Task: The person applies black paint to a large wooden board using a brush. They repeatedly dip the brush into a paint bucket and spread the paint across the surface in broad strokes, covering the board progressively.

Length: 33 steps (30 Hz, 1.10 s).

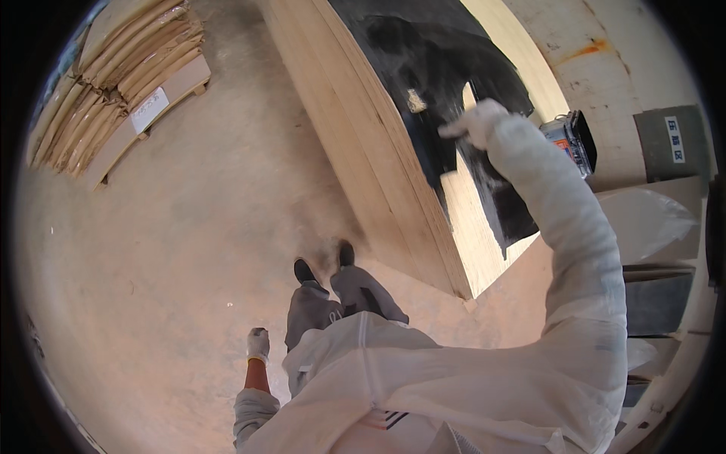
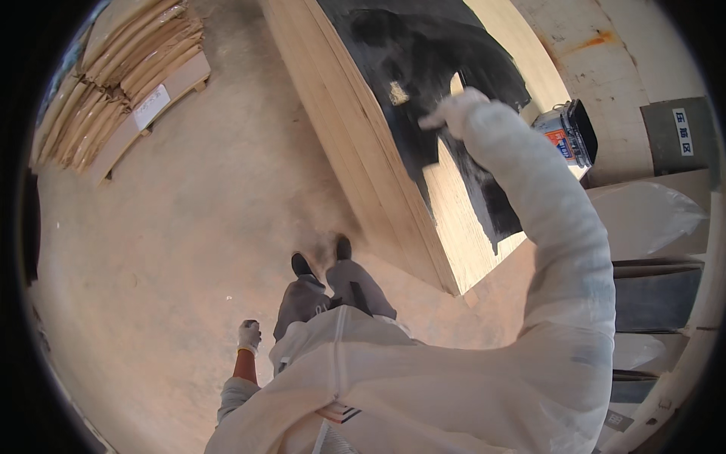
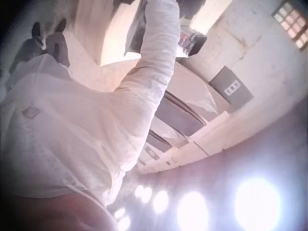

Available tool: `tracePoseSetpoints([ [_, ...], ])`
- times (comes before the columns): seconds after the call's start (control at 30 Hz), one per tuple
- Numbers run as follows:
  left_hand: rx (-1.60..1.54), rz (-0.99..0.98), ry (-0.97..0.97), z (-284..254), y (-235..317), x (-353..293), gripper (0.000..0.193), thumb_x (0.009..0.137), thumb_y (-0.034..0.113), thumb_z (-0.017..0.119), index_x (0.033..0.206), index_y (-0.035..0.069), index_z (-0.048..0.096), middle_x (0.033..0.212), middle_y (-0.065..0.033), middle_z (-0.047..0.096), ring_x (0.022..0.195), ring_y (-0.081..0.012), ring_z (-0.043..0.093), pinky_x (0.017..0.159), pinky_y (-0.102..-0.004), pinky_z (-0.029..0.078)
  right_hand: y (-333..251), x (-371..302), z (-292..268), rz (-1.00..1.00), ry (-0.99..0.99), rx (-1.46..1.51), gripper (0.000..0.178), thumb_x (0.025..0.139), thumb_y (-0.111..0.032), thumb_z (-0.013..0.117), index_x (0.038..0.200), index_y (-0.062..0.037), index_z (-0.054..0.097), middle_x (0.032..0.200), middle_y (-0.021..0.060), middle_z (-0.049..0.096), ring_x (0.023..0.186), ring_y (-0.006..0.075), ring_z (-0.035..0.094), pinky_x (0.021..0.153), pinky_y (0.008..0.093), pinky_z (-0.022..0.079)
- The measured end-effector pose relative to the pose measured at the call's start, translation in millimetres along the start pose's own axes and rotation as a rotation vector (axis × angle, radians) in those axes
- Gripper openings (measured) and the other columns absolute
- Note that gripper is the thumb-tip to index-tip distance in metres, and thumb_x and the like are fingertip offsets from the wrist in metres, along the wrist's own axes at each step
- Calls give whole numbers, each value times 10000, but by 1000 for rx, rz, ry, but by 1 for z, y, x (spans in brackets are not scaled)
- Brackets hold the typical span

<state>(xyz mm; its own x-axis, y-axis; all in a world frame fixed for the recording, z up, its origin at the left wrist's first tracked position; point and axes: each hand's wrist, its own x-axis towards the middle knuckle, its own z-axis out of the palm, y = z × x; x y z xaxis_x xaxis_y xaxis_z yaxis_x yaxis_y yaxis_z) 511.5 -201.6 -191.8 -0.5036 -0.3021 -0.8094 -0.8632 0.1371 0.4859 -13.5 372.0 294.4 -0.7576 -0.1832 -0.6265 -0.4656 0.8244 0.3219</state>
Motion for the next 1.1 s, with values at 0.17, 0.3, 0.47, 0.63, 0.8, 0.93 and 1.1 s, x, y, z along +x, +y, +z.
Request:
tracePoseSetpoints([
  [0.17, -154, -56, 71, -21, 27, -25, 166, 1024, 159, 625, 1158, 94, 696, 928, -37, 696, 686, -162, 657, 538, -324, 539, 15, 70, -33, 259, -69, 242, 659, 910, -705, 724, 1323, -193, 773, 1170, 111, 792, 1157, 299, 736, 1068, 428, 532],
  [0.3, -276, -65, 188, -24, -4, -47, 169, 1025, 166, 618, 1170, 110, 683, 944, -18, 682, 700, -159, 657, 547, -319, 545, 4, 34, -7, 62, 34, 41, 418, 973, -443, 758, 1371, -319, 745, 1269, 119, 770, 1179, 305, 731, 1075, 403, 542],
  [0.47, -160, -183, 146, 22, -51, -71, 164, 1016, 196, 622, 1148, 115, 676, 921, -12, 657, 679, -151, 640, 524, -322, 538, 7, -66, 85, -184, 1, -138, 596, 957, -114, 708, 1440, -461, 667, 1134, 122, 791, 1050, 367, 749, 921, 428, 594],
  [0.63, -214, -171, 57, 97, -72, -99, 156, 1017, 190, 643, 1132, 88, 674, 841, -13, 650, 626, -136, 609, 487, -317, 504, -46, -198, 161, -148, -306, -197, 590, 1033, -120, 597, 1507, -472, 609, 1093, 100, 768, 1039, 297, 766, 922, 409, 607],
  [0.8, -143, -40, -14, 144, -76, -133, 216, 1012, 185, 632, 1183, 68, 692, 941, -64, 695, 702, -171, 667, 547, -321, 538, -35, -233, 208, -169, -229, -66, 591, 1010, -126, 602, 1476, -487, 635, 1018, 84, 776, 996, 267, 766, 895, 410, 596],
  [0.93, -58, -28, -7, 142, -73, -156, 221, 1009, 188, 628, 1176, 54, 687, 941, -66, 690, 707, -171, 668, 556, -328, 545, -5, -194, 213, -167, 110, 106, 508, 973, -140, 652, 1382, -431, 727, 1091, 114, 782, 1054, 319, 749, 930, 416, 590],
  [1.1, -164, -117, 110, 130, -111, -175, 196, 992, 172, 608, 1151, 81, 677, 927, -39, 660, 699, -175, 660, 532, -342, 545, -27, -200, 198, -75, -18, 43, 502, 1011, -102, 627, 1393, -413, 724, 1180, 119, 776, 1135, 305, 742, 966, 407, 587],
])
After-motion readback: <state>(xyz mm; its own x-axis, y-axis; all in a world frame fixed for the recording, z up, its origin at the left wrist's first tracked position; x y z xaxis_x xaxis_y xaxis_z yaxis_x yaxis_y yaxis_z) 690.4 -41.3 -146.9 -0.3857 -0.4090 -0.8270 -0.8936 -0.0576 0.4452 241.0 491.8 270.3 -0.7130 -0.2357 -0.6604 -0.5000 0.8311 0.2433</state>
